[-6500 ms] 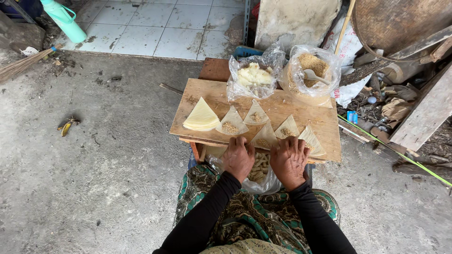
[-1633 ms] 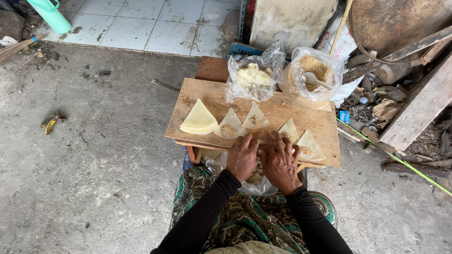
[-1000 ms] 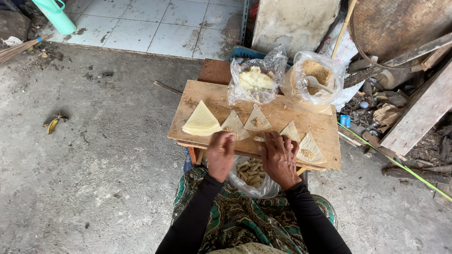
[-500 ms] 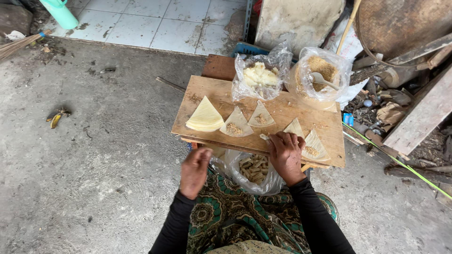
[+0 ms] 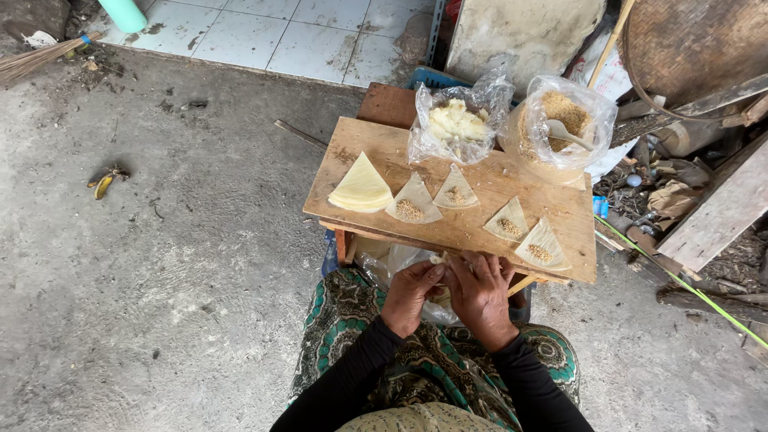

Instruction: The person uses a spoon to place a granular filling onto dough triangles and folds the dough by hand to secure the filling inside.

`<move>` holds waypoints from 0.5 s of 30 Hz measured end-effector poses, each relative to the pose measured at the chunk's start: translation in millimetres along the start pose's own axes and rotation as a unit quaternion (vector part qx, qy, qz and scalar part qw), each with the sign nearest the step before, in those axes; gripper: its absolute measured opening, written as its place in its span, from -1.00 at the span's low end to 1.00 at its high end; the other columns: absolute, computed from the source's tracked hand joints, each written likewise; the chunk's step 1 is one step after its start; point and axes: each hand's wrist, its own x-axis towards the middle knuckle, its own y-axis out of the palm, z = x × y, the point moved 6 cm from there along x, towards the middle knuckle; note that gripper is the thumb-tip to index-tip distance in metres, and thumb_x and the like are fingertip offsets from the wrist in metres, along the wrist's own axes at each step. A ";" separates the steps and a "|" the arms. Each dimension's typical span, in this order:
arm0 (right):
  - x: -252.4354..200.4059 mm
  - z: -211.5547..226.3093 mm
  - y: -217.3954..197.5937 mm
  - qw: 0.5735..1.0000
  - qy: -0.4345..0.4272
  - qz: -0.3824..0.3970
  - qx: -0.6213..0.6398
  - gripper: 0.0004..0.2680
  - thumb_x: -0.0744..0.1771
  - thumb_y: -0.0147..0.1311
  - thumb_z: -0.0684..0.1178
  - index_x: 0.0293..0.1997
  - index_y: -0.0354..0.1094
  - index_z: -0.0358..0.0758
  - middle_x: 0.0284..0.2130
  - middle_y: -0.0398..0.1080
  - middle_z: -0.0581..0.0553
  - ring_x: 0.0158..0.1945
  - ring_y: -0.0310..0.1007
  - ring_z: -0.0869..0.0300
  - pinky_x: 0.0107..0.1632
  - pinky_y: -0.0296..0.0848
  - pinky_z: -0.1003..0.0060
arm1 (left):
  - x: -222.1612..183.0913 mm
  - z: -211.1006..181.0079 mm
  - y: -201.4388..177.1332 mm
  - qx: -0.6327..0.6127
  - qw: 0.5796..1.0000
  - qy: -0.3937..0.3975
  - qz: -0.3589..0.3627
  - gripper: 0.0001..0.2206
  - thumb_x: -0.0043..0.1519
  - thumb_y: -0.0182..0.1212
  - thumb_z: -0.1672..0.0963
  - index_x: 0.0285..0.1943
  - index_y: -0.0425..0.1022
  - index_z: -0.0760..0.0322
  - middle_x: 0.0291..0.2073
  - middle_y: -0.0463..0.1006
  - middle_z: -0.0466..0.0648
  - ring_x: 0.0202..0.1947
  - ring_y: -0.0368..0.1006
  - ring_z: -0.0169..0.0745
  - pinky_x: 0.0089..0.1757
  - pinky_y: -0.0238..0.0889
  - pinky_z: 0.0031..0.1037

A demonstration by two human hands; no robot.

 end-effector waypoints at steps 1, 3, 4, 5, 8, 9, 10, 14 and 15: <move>-2.0 4.0 -0.4 1.000 -0.002 -0.005 0.002 -0.80 0.34 0.20 -0.09 0.03 0.51 -0.29 -0.10 0.44 -0.18 0.03 0.40 -0.01 0.15 0.17 -0.01 | -1.3 0.4 -0.9 -0.014 1.000 0.003 -0.001 -0.80 0.30 0.35 0.12 -0.01 0.62 0.38 -0.27 0.66 -0.10 -0.31 0.54 -0.38 -0.26 0.40 -0.51; -7.2 6.9 2.0 1.000 0.000 -0.005 0.016 -0.80 0.33 0.19 -0.10 0.03 0.51 -0.30 -0.09 0.44 -0.21 0.04 0.41 -0.03 0.15 0.19 -0.01 | -4.2 1.2 -3.3 -0.042 0.999 0.009 -0.004 -0.81 0.28 0.37 0.14 -0.03 0.62 0.36 -0.29 0.67 -0.11 -0.33 0.52 -0.38 -0.28 0.38 -0.50; -11.0 6.5 4.4 1.000 0.002 0.000 0.028 -0.80 0.33 0.19 -0.10 0.03 0.52 -0.30 -0.09 0.45 -0.22 0.02 0.42 -0.03 0.13 0.20 0.00 | -5.7 0.6 -5.1 -0.039 0.999 0.015 -0.007 -0.82 0.28 0.37 0.14 -0.03 0.62 0.37 -0.29 0.66 -0.11 -0.34 0.52 -0.38 -0.29 0.38 -0.50; -15.4 5.4 7.6 0.999 0.005 0.005 0.040 -0.80 0.33 0.19 -0.11 0.03 0.52 -0.30 -0.10 0.46 -0.22 0.00 0.43 -0.03 0.10 0.21 0.00 | -7.5 -0.8 -7.4 -0.037 0.999 0.021 -0.010 -0.82 0.28 0.38 0.14 -0.04 0.62 0.38 -0.29 0.66 -0.10 -0.34 0.52 -0.38 -0.29 0.38 -0.50; -22.7 -17.3 28.4 0.977 0.095 0.053 0.181 -0.81 0.35 0.17 -0.10 0.05 0.55 -0.23 -0.08 0.51 -0.16 -0.11 0.48 0.09 -0.08 0.42 0.22 | -13.2 -5.8 -13.6 -0.050 0.998 0.022 -0.016 -0.86 0.29 0.36 0.16 -0.11 0.60 0.38 -0.33 0.65 -0.05 -0.36 0.55 -0.29 -0.27 0.44 -0.43; -26.4 -23.5 27.6 0.980 0.101 0.040 0.165 -0.81 0.35 0.16 -0.11 0.05 0.55 -0.27 -0.09 0.51 -0.18 -0.09 0.49 0.08 -0.07 0.41 0.19 | -15.1 -7.8 -15.0 -0.059 0.998 0.020 -0.017 -0.88 0.29 0.35 0.16 -0.14 0.58 0.37 -0.35 0.64 -0.02 -0.36 0.57 -0.25 -0.27 0.48 -0.40; -30.1 -29.8 26.2 0.983 0.106 0.029 0.147 -0.81 0.35 0.14 -0.12 0.04 0.54 -0.31 -0.10 0.51 -0.20 -0.08 0.50 0.06 -0.06 0.40 0.15 | -17.7 -8.3 -15.8 -0.072 0.997 0.011 -0.018 -0.89 0.28 0.34 0.17 -0.13 0.59 0.37 -0.34 0.65 -0.02 -0.36 0.57 -0.25 -0.27 0.47 -0.41; -50.4 -51.3 51.3 0.923 0.221 0.133 0.286 -0.83 0.40 0.10 -0.05 -0.06 0.54 -0.35 -0.17 0.52 -0.19 -0.15 0.56 0.15 -0.14 0.53 0.28 | -28.2 -7.0 -15.7 -0.094 0.996 -0.011 -0.004 -0.90 0.30 0.30 0.17 -0.12 0.59 0.38 -0.33 0.64 0.01 -0.36 0.57 -0.23 -0.25 0.48 -0.41; -55.1 -50.6 55.8 0.906 0.224 0.141 0.332 -0.83 0.41 0.08 -0.06 -0.06 0.53 -0.36 -0.15 0.53 -0.19 -0.11 0.56 0.15 -0.11 0.54 0.27 | -30.3 -5.3 -15.2 -0.091 0.996 -0.015 0.003 -0.90 0.32 0.29 0.18 -0.12 0.59 0.38 -0.33 0.64 0.02 -0.36 0.57 -0.22 -0.25 0.48 -0.40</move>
